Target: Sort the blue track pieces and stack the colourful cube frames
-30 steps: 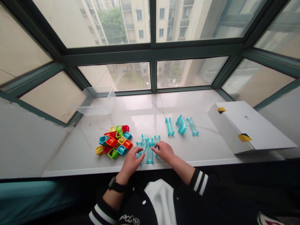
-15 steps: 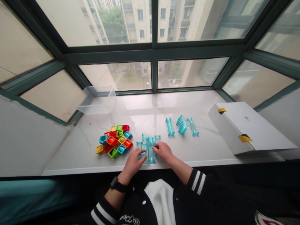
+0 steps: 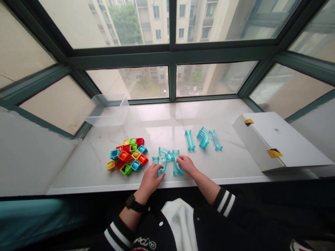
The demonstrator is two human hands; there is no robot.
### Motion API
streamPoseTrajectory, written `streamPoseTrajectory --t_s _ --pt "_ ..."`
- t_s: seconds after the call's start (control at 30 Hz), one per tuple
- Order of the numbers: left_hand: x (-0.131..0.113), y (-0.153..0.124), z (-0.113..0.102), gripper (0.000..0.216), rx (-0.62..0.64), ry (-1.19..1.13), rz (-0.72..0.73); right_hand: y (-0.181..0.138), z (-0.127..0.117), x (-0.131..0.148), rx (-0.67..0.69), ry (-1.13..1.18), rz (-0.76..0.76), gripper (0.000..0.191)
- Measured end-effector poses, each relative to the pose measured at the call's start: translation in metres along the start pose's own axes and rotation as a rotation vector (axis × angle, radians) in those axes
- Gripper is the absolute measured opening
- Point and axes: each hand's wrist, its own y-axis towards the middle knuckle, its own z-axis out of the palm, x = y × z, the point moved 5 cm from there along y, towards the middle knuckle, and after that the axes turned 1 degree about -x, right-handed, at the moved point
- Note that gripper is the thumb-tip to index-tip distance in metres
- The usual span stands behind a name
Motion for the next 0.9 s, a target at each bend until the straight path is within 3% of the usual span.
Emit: streamPoseTrajectory --t_s 0.33,0.57,0.67,0.8,0.9 --pt "-0.002 0.0 0.002 0.026 0.006 0.07 0.009 -0.015 -0.019 -0.006 0.051 0.29 0.08 0.033" --pt "-0.023 0.005 -0.016 0.026 -0.126 -0.092 0.031 -0.037 -0.042 0.004 0.051 0.451 0.135 0.036" --pt "-0.042 0.009 -0.013 0.032 -0.03 -0.25 0.0 -0.044 -0.047 0.015 0.05 0.438 0.072 0.036" --pt "-0.06 0.011 0.006 0.041 0.149 -0.491 -0.074 -0.051 -0.043 0.026 0.041 0.397 0.006 0.035" --pt "-0.064 0.009 0.019 0.042 0.2 -0.584 -0.119 -0.055 -0.038 0.03 0.04 0.373 -0.04 0.035"
